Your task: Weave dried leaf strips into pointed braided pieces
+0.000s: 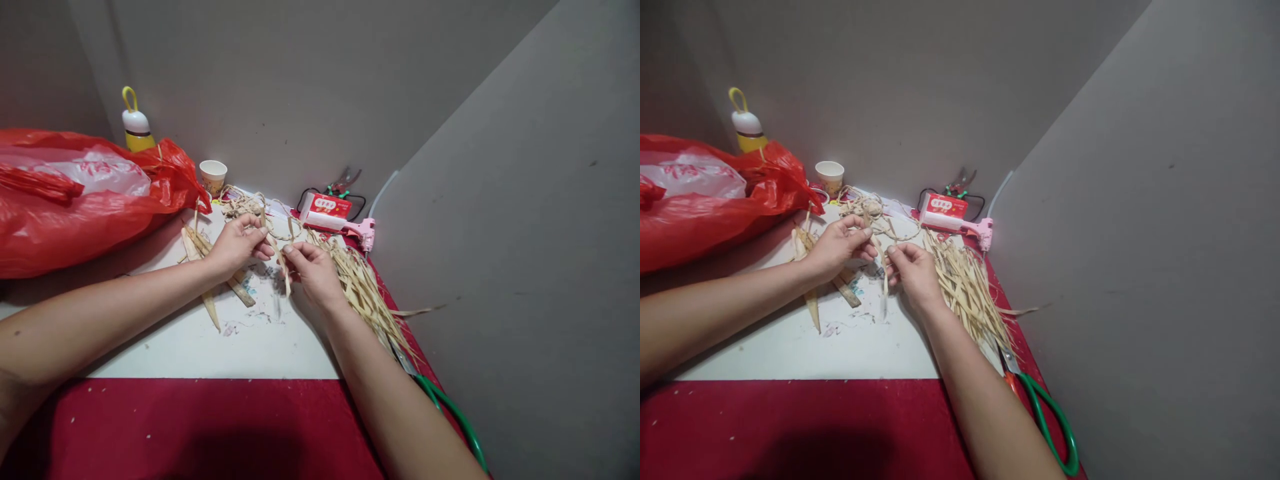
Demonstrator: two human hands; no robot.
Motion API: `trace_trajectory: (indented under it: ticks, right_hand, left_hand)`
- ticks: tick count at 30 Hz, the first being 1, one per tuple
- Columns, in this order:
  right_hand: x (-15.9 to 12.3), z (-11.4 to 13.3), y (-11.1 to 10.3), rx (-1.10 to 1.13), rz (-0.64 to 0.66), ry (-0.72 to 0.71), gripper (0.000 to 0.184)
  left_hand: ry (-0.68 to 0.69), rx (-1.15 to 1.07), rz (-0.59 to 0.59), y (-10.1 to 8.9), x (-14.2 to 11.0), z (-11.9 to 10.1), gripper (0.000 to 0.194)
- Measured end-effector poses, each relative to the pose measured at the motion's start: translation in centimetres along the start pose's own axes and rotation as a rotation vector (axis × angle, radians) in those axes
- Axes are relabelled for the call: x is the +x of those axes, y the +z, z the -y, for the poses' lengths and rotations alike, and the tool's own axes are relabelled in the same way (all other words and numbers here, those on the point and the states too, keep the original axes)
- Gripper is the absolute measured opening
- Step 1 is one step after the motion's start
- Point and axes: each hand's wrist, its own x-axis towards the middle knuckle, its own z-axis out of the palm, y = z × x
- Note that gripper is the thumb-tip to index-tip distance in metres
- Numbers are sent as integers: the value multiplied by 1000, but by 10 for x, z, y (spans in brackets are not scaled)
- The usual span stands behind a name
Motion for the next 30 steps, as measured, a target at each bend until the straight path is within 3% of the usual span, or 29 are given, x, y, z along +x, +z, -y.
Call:
trace_trajectory:
  ticks: [5, 11, 15, 20, 25, 28, 30]
  right_hand:
    - [3, -3, 1, 52, -5, 40, 33]
    - [15, 19, -29, 297, -391, -143, 24]
    - [12, 52, -58, 440, -450, -222, 19]
    - [1, 72, -59, 339, -273, -211, 19]
    - [-6, 43, -20, -67, -8, -87, 29]
    - [-7, 22, -1, -152, 230, 23, 34]
    - [-6, 18, 1, -169, 280, 37, 34]
  left_hand:
    - [-97, -116, 61, 0, 0, -5, 14]
    - [-21, -85, -40, -8, 9, -2, 14]
    - [-38, -63, -94, -12, 15, 1, 15]
    - [-43, -43, -87, -10, 13, 0, 15]
    - [-3, 17, 76, -4, 2, -1, 13]
    - [50, 78, 170, -3, -4, -2, 18]
    - [75, 130, 203, -3, -5, -2, 20]
